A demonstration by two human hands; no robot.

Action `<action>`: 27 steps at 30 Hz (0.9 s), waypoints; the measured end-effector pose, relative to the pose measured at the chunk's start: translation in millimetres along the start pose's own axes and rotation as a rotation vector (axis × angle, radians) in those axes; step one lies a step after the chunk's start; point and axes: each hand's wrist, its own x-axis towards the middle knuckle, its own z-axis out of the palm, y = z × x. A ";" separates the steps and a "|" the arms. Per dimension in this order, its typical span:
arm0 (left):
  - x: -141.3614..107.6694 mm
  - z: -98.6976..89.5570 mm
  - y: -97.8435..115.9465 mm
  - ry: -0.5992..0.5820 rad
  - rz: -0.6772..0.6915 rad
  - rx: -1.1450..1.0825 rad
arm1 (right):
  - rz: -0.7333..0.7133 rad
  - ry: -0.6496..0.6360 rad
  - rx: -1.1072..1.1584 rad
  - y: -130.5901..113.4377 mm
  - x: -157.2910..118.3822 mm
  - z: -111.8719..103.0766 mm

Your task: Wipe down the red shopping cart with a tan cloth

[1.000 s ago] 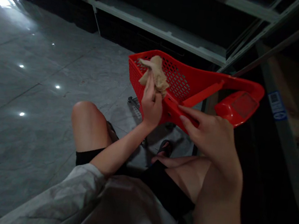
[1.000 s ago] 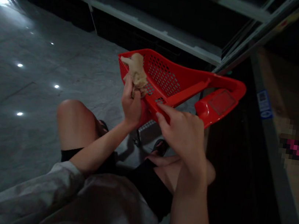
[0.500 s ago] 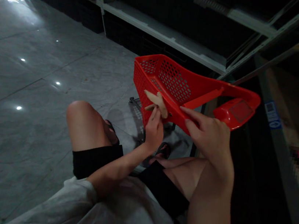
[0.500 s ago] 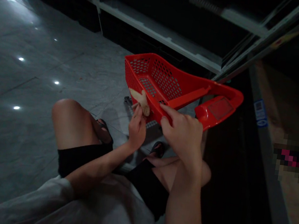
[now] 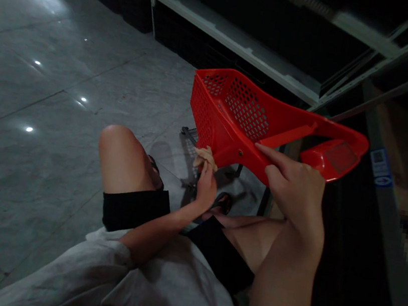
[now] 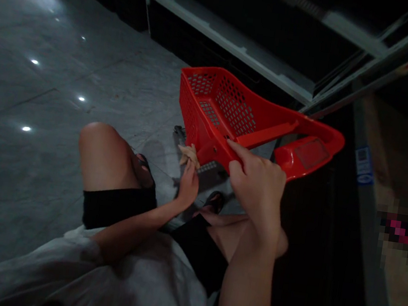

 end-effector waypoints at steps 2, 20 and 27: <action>12.5 1.0 42.7 0.018 0.114 -0.023 | -0.001 0.005 0.009 -1.6 0.1 0.0; 75.0 -10.2 79.0 0.040 0.239 -0.073 | -0.073 0.107 0.034 -0.4 -2.3 4.8; 69.9 -19.2 28.5 -0.072 0.478 0.023 | -0.178 0.185 0.110 21.8 -20.3 7.5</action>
